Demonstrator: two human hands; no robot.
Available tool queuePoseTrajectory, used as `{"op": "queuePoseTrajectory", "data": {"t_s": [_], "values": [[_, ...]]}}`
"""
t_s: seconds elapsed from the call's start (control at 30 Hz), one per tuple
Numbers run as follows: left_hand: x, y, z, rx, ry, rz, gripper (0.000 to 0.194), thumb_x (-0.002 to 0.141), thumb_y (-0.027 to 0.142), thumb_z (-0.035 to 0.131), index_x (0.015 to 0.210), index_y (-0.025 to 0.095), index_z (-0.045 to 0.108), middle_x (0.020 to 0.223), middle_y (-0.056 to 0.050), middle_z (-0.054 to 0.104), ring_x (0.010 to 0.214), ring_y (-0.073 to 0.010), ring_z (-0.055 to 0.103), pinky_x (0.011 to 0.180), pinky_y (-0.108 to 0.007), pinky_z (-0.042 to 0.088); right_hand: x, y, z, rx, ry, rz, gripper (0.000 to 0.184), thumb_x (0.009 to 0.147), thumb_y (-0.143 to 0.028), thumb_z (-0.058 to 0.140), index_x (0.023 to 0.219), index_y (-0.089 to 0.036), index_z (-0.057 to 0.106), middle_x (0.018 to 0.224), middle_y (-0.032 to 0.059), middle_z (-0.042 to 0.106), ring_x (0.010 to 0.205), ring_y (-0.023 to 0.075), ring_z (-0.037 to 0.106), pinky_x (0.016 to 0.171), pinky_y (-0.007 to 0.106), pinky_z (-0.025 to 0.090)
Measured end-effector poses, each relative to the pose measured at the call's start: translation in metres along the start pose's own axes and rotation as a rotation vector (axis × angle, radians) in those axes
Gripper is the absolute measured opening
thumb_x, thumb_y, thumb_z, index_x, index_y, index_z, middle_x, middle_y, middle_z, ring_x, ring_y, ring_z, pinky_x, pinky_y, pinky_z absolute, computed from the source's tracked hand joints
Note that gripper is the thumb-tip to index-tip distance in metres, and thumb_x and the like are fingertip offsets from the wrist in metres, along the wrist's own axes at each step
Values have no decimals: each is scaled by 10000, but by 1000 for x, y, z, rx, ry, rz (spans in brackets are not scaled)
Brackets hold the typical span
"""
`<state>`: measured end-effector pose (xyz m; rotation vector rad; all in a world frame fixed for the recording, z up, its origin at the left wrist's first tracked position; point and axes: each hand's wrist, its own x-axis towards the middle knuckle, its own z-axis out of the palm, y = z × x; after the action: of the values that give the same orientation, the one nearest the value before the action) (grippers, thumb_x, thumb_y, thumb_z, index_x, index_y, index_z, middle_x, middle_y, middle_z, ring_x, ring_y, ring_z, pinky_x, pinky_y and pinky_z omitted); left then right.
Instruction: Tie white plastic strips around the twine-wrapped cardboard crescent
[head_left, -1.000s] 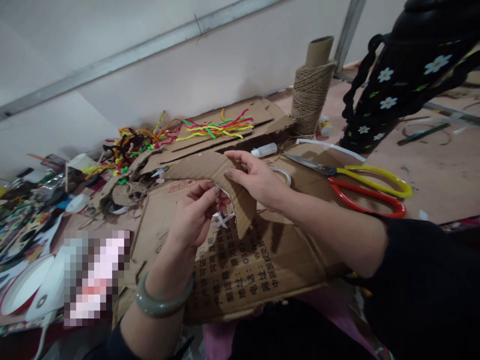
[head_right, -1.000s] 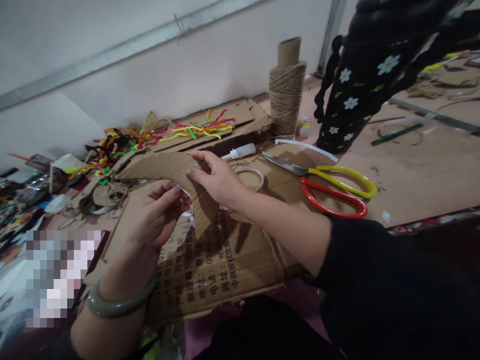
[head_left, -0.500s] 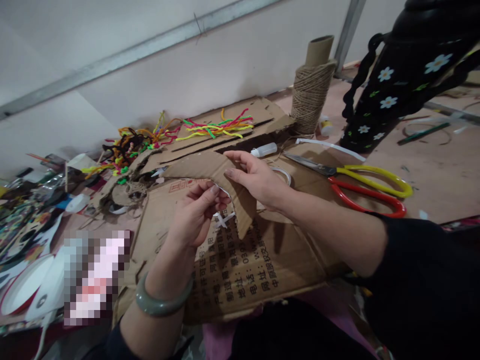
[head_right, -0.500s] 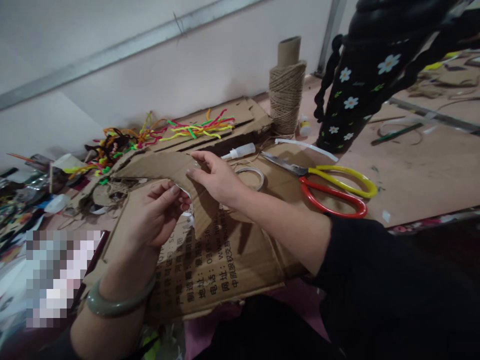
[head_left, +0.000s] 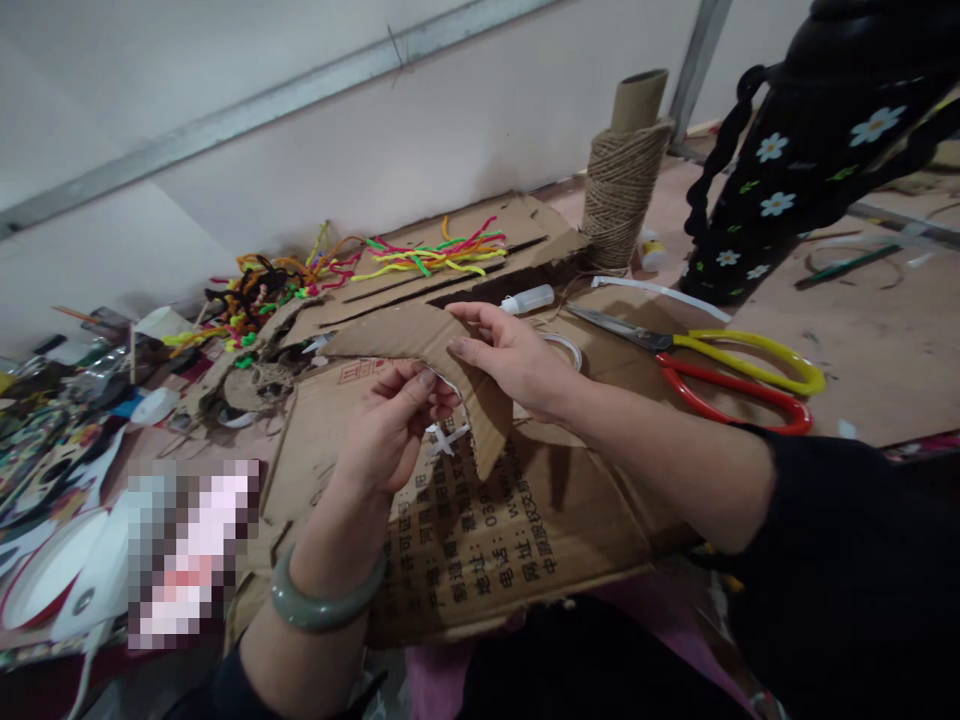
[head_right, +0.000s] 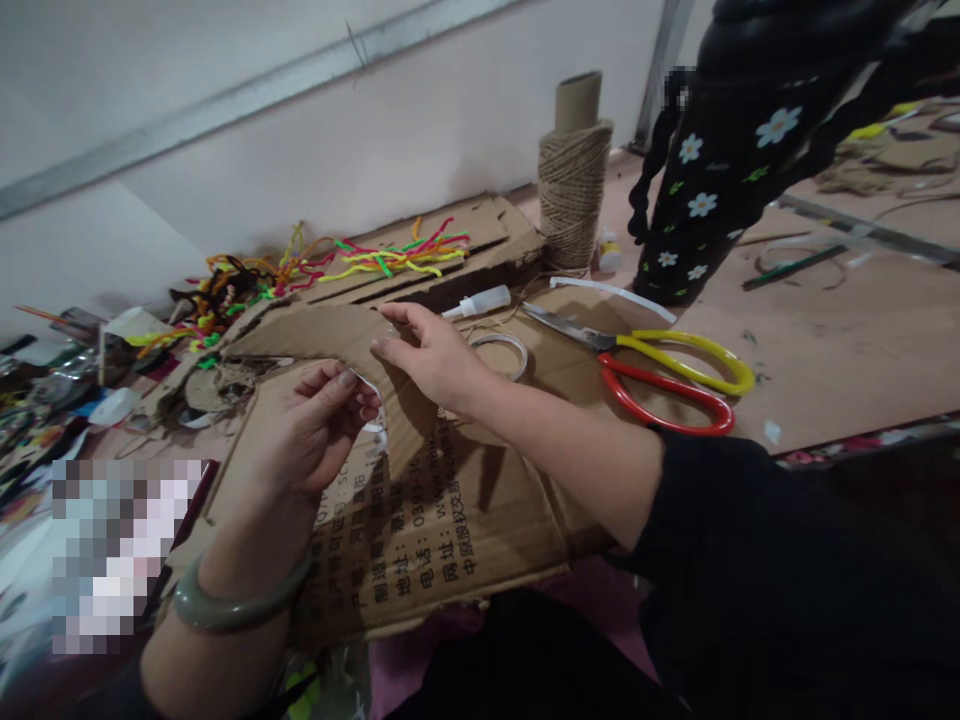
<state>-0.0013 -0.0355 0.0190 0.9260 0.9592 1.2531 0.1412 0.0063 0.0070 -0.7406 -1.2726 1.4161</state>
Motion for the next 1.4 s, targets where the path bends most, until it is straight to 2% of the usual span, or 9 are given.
{"op": "queuePoseTrajectory", "data": {"t_s": [0.37,1.03,1.4], "values": [[0,1,1,-3,5,9,242,566,256,846,639,157,638,566,7,657,511,-82,611,500,-149,490,0,-2,1,13,-2,29,313,772,-189,593,1071,-184,502,1205,75,616,1099,173,581,1021,384,438],[-1,2,1,35,23,25,207,640,261,790,650,157,611,578,-1,646,509,-84,596,506,-169,476,-1,-1,0,26,-14,36,296,774,-197,605,1061,-192,534,1121,54,646,1062,166,593,1001,370,452],[0,2,1,5,15,22,291,547,311,857,627,159,622,573,3,662,513,-83,610,498,-152,484,-2,-3,1,62,-22,64,281,780,-174,598,1049,-192,519,1101,42,644,1029,146,599,992,348,454]]}}
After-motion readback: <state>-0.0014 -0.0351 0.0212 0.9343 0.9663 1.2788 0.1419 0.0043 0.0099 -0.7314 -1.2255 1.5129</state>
